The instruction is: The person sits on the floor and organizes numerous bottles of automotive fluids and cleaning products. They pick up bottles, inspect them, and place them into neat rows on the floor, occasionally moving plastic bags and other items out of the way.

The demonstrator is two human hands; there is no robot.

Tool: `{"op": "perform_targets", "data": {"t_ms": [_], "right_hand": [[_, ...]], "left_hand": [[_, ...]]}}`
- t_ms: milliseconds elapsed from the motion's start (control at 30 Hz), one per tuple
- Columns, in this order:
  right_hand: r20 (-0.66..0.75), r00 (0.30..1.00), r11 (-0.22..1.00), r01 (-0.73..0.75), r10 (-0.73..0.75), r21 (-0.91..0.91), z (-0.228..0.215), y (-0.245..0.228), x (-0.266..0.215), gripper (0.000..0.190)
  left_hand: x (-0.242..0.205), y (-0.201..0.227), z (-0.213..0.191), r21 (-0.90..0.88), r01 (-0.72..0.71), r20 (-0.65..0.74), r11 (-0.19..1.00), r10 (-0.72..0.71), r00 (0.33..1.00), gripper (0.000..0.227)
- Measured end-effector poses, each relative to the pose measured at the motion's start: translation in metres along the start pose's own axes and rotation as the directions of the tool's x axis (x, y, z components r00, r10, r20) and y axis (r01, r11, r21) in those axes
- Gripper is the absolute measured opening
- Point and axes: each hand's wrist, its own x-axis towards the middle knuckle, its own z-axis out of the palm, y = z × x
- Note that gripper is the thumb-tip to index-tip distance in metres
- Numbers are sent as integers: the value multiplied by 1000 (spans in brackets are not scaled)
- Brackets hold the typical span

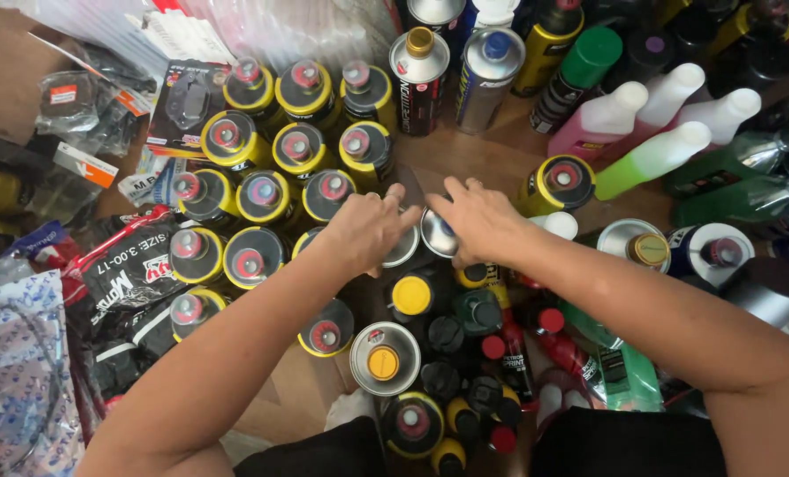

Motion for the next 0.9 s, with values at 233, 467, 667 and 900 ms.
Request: {"op": "perform_targets", "data": {"t_ms": [233, 467, 667, 900], "right_hand": [[38, 998, 999, -41, 40, 22, -8, -1, 0, 103], [25, 981, 982, -191, 191, 0, -4, 30, 21, 108], [-81, 969, 970, -230, 235, 74, 5, 81, 45, 108], [-397, 881, 966, -232, 258, 112, 16, 127, 66, 97]], "left_hand": [[-1, -15, 6, -43, -102, -60, 994, 100, 993, 122], [46, -31, 16, -43, -39, -241, 998, 27, 970, 106], [88, -41, 12, -144, 89, -280, 986, -127, 952, 100], [143, -53, 16, -254, 210, -534, 944, -318, 784, 81]]}}
